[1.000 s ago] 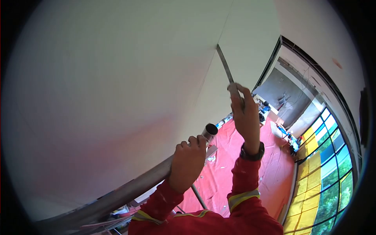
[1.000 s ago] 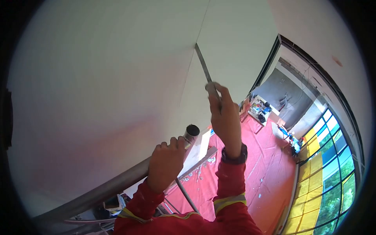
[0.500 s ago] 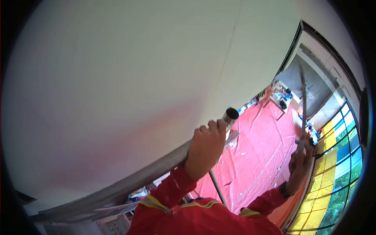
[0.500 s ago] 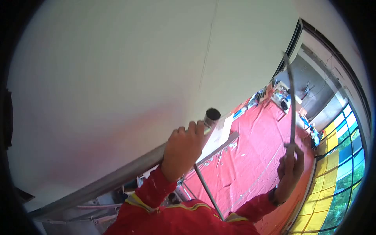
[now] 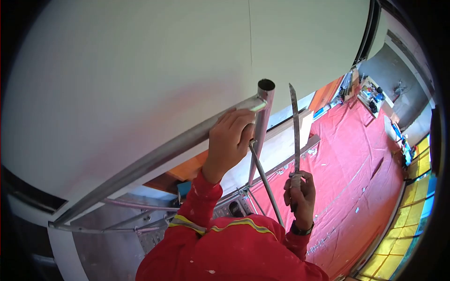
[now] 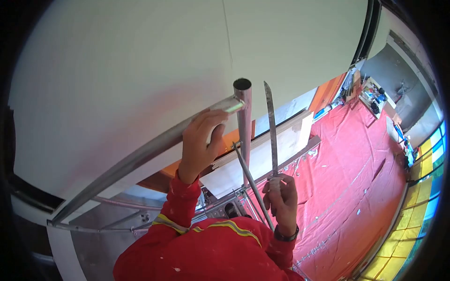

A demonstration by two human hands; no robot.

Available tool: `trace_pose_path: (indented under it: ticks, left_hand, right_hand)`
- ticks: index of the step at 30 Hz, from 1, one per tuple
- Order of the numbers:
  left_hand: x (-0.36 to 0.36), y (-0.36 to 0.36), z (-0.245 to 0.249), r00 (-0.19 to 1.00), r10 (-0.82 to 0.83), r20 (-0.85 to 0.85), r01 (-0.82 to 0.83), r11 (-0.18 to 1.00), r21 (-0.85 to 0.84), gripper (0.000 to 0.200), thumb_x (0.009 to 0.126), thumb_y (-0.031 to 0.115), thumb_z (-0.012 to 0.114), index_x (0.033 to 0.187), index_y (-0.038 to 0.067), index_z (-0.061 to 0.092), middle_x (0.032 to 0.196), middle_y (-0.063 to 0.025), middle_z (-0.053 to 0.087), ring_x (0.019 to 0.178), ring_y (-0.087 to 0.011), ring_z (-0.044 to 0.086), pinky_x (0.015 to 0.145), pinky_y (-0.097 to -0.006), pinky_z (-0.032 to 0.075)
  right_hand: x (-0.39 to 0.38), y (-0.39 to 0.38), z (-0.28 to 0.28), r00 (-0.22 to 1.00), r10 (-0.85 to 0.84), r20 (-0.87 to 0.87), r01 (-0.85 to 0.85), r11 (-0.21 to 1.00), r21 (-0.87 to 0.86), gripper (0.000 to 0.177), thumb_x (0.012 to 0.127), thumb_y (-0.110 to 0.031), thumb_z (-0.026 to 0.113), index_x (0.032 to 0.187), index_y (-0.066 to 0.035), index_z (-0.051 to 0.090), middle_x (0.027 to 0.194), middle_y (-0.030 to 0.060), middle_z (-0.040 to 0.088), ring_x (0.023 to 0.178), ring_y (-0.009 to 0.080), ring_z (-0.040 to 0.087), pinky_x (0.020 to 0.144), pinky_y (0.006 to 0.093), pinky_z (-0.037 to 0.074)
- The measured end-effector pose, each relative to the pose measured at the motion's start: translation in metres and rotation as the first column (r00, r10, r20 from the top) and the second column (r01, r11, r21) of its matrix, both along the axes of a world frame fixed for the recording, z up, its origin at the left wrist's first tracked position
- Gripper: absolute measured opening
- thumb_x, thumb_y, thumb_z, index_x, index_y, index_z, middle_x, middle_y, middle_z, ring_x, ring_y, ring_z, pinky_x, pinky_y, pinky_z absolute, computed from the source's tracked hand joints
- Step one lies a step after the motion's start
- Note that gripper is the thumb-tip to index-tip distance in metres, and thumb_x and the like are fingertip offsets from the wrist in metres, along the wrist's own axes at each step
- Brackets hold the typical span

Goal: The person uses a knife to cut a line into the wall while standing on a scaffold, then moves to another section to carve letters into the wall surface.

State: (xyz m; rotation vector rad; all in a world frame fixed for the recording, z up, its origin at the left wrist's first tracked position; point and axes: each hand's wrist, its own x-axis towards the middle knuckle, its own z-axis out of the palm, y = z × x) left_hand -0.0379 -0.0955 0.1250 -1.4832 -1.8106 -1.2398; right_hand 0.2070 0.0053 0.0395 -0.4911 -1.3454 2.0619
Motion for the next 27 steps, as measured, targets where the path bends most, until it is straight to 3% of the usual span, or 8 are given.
trace_pose_path:
  ticks: [5,8,11,15,19,22,23,27]
  left_hand:
    - [0.031,-0.06,-0.048,0.94,0.007,0.342,-0.011,1.0,0.011,0.013,0.096,0.003,0.063,0.109,0.003,0.067,0.108,-0.0141,0.073,0.099,-0.0298,0.071,0.088,-0.0394,0.055]
    - [0.048,-0.099,-0.064,0.823,0.157,0.546,-0.126,0.987,-0.095,0.014,0.099,0.006,0.061,0.111,0.0,0.065,0.109,-0.0147,0.073,0.1,-0.0247,0.072,0.089,-0.0368,0.056]
    - [0.069,-0.131,-0.078,0.688,0.155,0.709,-0.127,0.988,-0.092,0.019,0.102,0.007,0.057,0.117,-0.002,0.063,0.112,-0.0155,0.072,0.104,-0.0217,0.07,0.095,-0.0346,0.054]
    - [0.086,-0.154,-0.107,0.58,-0.027,0.814,-0.029,0.998,0.053,0.037,0.106,0.017,0.056,0.138,0.0,0.047,0.124,-0.0181,0.066,0.113,-0.0256,0.067,0.098,-0.0382,0.053]
    - [0.104,-0.146,-0.11,0.388,-0.312,0.867,0.029,0.945,0.327,0.044,0.107,0.013,0.053,0.146,0.0,0.038,0.129,-0.0179,0.063,0.108,-0.0232,0.067,0.096,-0.034,0.053]
    - [0.11,-0.133,-0.114,0.385,-0.311,0.869,0.021,0.944,0.329,0.04,0.107,0.016,0.053,0.142,0.0,0.043,0.113,-0.0157,0.07,0.097,-0.0187,0.07,0.087,-0.0324,0.057]
    - [0.112,-0.129,-0.111,0.387,-0.299,0.872,-0.014,0.944,0.329,0.035,0.107,0.017,0.053,0.138,0.0,0.048,0.103,-0.0132,0.071,0.088,-0.0165,0.07,0.077,-0.0305,0.059]
    - [0.109,-0.133,-0.1,0.33,-0.286,0.899,-0.023,0.95,0.311,0.026,0.107,0.015,0.052,0.129,0.0,0.052,0.098,-0.0132,0.07,0.079,-0.0185,0.07,0.069,-0.0311,0.059]
  right_hand:
    - [0.003,-0.003,-0.017,0.95,0.309,-0.048,-0.307,0.951,0.043,0.023,0.102,-0.014,0.055,0.124,-0.008,0.051,0.071,0.0032,0.054,0.044,0.0052,0.037,0.039,0.0222,0.03]
    - [-0.005,-0.011,-0.025,0.898,0.428,-0.102,-0.423,0.903,0.07,0.022,0.106,-0.022,0.052,0.123,-0.008,0.051,0.065,-0.0002,0.046,0.045,0.0049,0.036,0.039,0.0222,0.028]
    - [-0.01,-0.02,-0.034,0.839,0.544,-0.031,-0.544,0.839,-0.021,0.027,0.108,-0.025,0.051,0.124,-0.004,0.051,0.069,0.0001,0.049,0.051,0.0059,0.042,0.044,0.0221,0.033]
    - [-0.021,-0.034,-0.039,0.75,0.658,0.065,-0.661,0.751,0.017,0.023,0.106,-0.018,0.051,0.121,-0.001,0.052,0.081,0.0043,0.059,0.055,0.0081,0.05,0.047,0.0239,0.039]
    - [-0.028,-0.052,-0.04,0.708,0.699,0.103,-0.702,0.712,-0.009,0.018,0.104,-0.013,0.053,0.118,-0.001,0.052,0.089,0.0065,0.063,0.057,0.0088,0.053,0.048,0.0246,0.042]
    - [-0.029,-0.06,-0.037,0.679,0.709,0.191,-0.728,0.684,0.049,0.022,0.103,-0.012,0.056,0.12,0.001,0.052,0.085,0.0052,0.064,0.058,0.0089,0.057,0.049,0.0251,0.045]
    - [-0.029,-0.063,-0.03,0.666,0.71,0.228,-0.738,0.672,0.063,0.023,0.102,-0.012,0.057,0.12,0.002,0.052,0.084,0.0048,0.064,0.058,0.009,0.057,0.049,0.0251,0.045]
    - [-0.033,-0.068,-0.03,0.625,0.74,0.25,-0.774,0.629,0.072,0.029,0.101,-0.013,0.059,0.123,0.005,0.051,0.079,0.0035,0.064,0.057,0.0088,0.058,0.049,0.0248,0.045]
